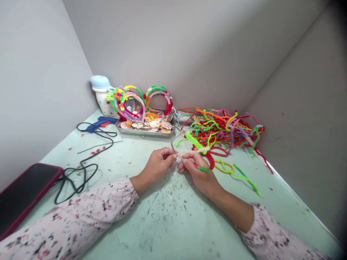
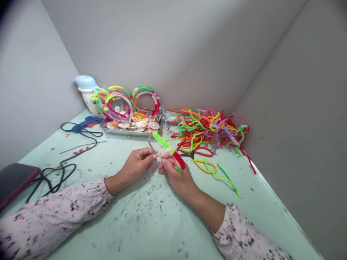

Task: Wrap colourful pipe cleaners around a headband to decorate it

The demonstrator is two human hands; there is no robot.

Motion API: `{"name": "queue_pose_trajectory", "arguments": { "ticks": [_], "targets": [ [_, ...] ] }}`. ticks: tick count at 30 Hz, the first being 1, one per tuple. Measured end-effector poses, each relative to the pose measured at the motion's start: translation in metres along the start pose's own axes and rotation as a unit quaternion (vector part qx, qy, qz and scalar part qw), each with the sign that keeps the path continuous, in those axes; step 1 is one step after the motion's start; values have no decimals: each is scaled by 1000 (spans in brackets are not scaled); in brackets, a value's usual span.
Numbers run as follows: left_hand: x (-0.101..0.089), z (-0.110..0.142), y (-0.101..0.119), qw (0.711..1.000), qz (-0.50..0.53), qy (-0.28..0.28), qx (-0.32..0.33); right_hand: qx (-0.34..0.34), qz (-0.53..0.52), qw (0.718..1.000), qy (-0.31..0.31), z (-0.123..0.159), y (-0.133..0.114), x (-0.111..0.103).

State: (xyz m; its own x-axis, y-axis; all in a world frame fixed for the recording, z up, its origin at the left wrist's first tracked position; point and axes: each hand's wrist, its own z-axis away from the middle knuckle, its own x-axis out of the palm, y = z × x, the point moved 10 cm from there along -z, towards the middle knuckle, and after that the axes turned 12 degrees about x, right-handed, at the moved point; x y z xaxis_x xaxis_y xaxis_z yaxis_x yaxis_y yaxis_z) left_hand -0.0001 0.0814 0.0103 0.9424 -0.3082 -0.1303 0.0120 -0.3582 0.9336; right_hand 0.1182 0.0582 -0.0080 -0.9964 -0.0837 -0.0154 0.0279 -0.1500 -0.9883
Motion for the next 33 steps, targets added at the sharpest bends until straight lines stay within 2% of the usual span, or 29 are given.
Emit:
{"name": "queue_pose_trajectory", "arguments": {
  "ticks": [6,14,21,26,33],
  "targets": [
    [2,-1,3,1000,3,-6,8,-9,16,1000,17,-4,2,-6],
    [1,0,2,1000,4,-1,5,-10,16,1000,15,-1,2,-3],
    [1,0,-5,1000,16,7,-7,-22,57,998,16,-1,5,-3],
    [0,0,-8,1000,13,13,-18,-57,93,994,26,3,-3,-3],
    [0,-1,1,999,12,24,-25,-89,152,984,29,13,-18,1]
  ]
}}
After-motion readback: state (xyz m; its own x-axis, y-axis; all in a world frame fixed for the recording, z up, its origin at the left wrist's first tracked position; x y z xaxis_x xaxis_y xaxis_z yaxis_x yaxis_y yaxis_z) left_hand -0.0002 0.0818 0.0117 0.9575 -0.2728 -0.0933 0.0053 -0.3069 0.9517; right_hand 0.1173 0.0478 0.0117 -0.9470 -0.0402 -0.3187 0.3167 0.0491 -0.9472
